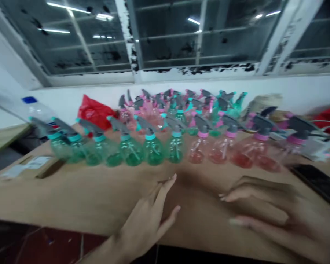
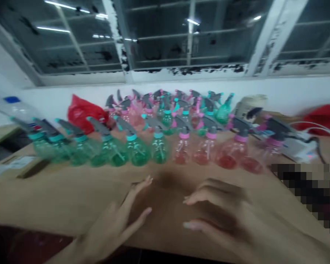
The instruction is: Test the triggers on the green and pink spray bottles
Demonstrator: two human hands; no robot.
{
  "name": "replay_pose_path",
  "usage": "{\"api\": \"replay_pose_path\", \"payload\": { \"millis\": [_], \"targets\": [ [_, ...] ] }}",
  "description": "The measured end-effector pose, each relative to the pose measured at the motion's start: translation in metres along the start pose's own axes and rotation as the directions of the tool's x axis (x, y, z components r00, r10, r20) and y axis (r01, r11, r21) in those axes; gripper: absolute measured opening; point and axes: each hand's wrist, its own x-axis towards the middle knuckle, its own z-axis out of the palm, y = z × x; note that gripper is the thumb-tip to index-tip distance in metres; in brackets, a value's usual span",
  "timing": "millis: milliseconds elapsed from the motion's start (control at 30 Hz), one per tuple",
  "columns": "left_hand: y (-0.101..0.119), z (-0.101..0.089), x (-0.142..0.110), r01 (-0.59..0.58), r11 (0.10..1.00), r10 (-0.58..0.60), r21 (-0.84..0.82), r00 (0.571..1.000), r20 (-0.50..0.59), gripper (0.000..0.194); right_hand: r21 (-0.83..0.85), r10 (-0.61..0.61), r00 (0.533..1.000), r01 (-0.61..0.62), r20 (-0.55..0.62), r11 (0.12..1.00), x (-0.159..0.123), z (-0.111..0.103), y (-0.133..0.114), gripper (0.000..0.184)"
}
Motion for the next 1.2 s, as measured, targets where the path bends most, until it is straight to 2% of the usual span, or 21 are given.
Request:
{"api": "replay_pose_path", "payload": {
  "millis": [67,133,200,267,333,400,533,600,700,833,967,1100,1200],
  "targets": [
    [-0.014,-0.015,-0.021,0.097,0.993,-0.099,-0.07,0.995,-0.032,0.054,0.047,-0.113,0.984,0.107,0.139,0.993,0.035,0.021,-0.024,0.018],
    [-0.033,-0.028,-0.043,0.183,0.974,-0.196,-0.133,0.977,-0.086,0.053,0.108,-0.173,0.967,0.155,0.186,0.982,0.07,0.046,-0.044,0.013],
    [-0.057,-0.043,-0.064,0.275,0.942,-0.306,-0.191,0.938,-0.159,0.049,0.194,-0.256,0.946,0.219,0.197,0.956,0.101,0.075,-0.061,0.01],
    [-0.086,-0.06,-0.082,0.377,0.891,-0.433,-0.252,0.872,-0.228,0.042,0.264,-0.324,0.931,0.274,0.169,0.925,0.128,0.105,-0.076,0.01],
    [-0.118,-0.08,-0.096,0.47,0.823,-0.562,-0.318,0.753,-0.342,0.034,0.309,-0.381,0.915,0.328,0.131,0.893,0.152,0.135,-0.09,0.01],
    [-0.153,-0.1,-0.104,0.518,0.805,-0.593,-0.289,0.677,-0.437,0.033,0.333,-0.45,0.888,0.399,0.091,0.854,0.172,0.163,-0.102,0.013],
    [-0.223,-0.13,-0.104,0.594,0.773,-0.601,-0.223,0.575,-0.555,0.039,0.295,-0.563,0.826,0.532,0.025,0.794,0.195,0.206,-0.119,0.018],
    [-0.251,-0.138,-0.098,0.627,0.755,-0.609,-0.193,0.561,-0.56,0.051,0.282,-0.589,0.808,0.56,0.022,0.779,0.197,0.22,-0.123,0.019],
    [-0.28,-0.143,-0.086,0.642,0.749,-0.615,-0.165,0.581,-0.533,0.067,0.253,-0.629,0.777,0.602,0.033,0.757,0.194,0.228,-0.125,0.018],
    [-0.302,-0.145,-0.073,0.601,0.78,-0.6,-0.174,0.64,-0.48,0.081,0.255,-0.642,0.765,0.613,0.043,0.748,0.186,0.226,-0.121,0.016],
    [-0.313,-0.142,-0.068,0.582,0.79,-0.601,-0.191,0.673,-0.432,0.07,0.28,-0.629,0.775,0.591,0.061,0.756,0.178,0.217,-0.112,0.018],
    [-0.306,-0.142,-0.07,0.591,0.786,-0.596,-0.183,0.646,-0.477,0.062,0.295,-0.586,0.801,0.534,0.122,0.792,0.17,0.206,-0.106,0.021],
    [-0.283,-0.152,-0.078,0.604,0.775,-0.591,-0.186,0.586,-0.554,0.063,0.297,-0.581,0.804,0.529,0.123,0.795,0.163,0.199,-0.104,0.021]
  ]
}}
